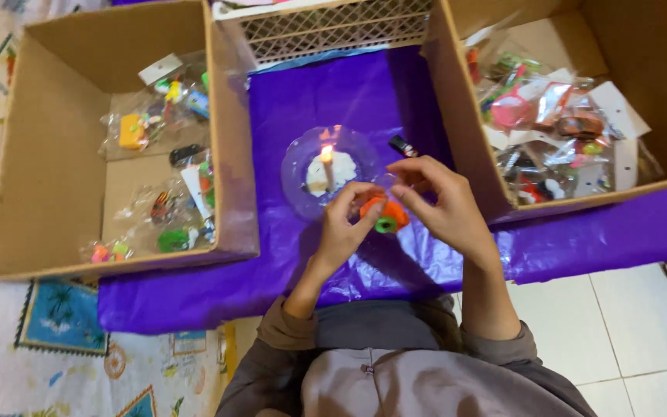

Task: Sealing small plastic bags containing toys using a candle flame and a lighter as heat sources.

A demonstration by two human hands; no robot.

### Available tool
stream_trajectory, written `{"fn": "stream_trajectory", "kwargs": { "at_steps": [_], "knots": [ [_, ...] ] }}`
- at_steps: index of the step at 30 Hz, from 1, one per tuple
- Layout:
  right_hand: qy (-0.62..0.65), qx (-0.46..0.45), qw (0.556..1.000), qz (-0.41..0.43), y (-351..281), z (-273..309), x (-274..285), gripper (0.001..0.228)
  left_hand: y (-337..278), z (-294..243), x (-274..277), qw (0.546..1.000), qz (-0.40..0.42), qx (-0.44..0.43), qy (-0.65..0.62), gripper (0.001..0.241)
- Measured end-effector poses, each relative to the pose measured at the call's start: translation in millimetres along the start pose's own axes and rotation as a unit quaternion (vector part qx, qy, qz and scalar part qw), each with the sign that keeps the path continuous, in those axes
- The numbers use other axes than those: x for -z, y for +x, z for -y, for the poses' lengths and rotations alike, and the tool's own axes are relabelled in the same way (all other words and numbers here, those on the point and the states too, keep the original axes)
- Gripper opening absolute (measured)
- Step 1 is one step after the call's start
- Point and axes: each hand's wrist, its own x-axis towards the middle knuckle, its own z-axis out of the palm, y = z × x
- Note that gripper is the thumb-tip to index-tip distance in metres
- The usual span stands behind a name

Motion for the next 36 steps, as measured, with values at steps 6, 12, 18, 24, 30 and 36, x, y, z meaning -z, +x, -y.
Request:
{"fn": "stream_trajectory", "kwargs": {
  "at_steps": [6,12,18,24,30,36],
  "knots": [
    [-0.037,-0.04,0.998,-0.013,-11.5,29.1,27.9,0.045,17.0,16.1,-30.0,0.991,-0.03,0.027,-0.128,0.043],
    [0.005,-0.078,0.985,-0.152,-26.4,-0.4,64.3,0.055,33.0,3.8,-67.7,0.977,-0.004,0.055,-0.207,0.052],
    [0.042,-0.097,0.964,-0.246,-34.4,-19.5,98.6,0.025,42.5,15.9,-100.4,0.994,0.021,0.009,-0.108,0.028],
    [-0.031,-0.109,0.95,-0.29,-31.3,-29.5,122.0,0.02,57.4,-19.8,-115.5,0.995,0.068,-0.06,0.035,0.023],
    [-0.109,-0.136,0.96,-0.219,1.7,21.0,132.1,0.077,67.8,-6.5,-124.8,0.979,0.126,-0.118,0.106,0.037],
    [-0.051,-0.174,0.963,-0.201,0.5,1.0,130.9,0.051,68.5,0.6,-125.6,0.973,0.154,-0.11,0.132,0.041]
  ]
}}
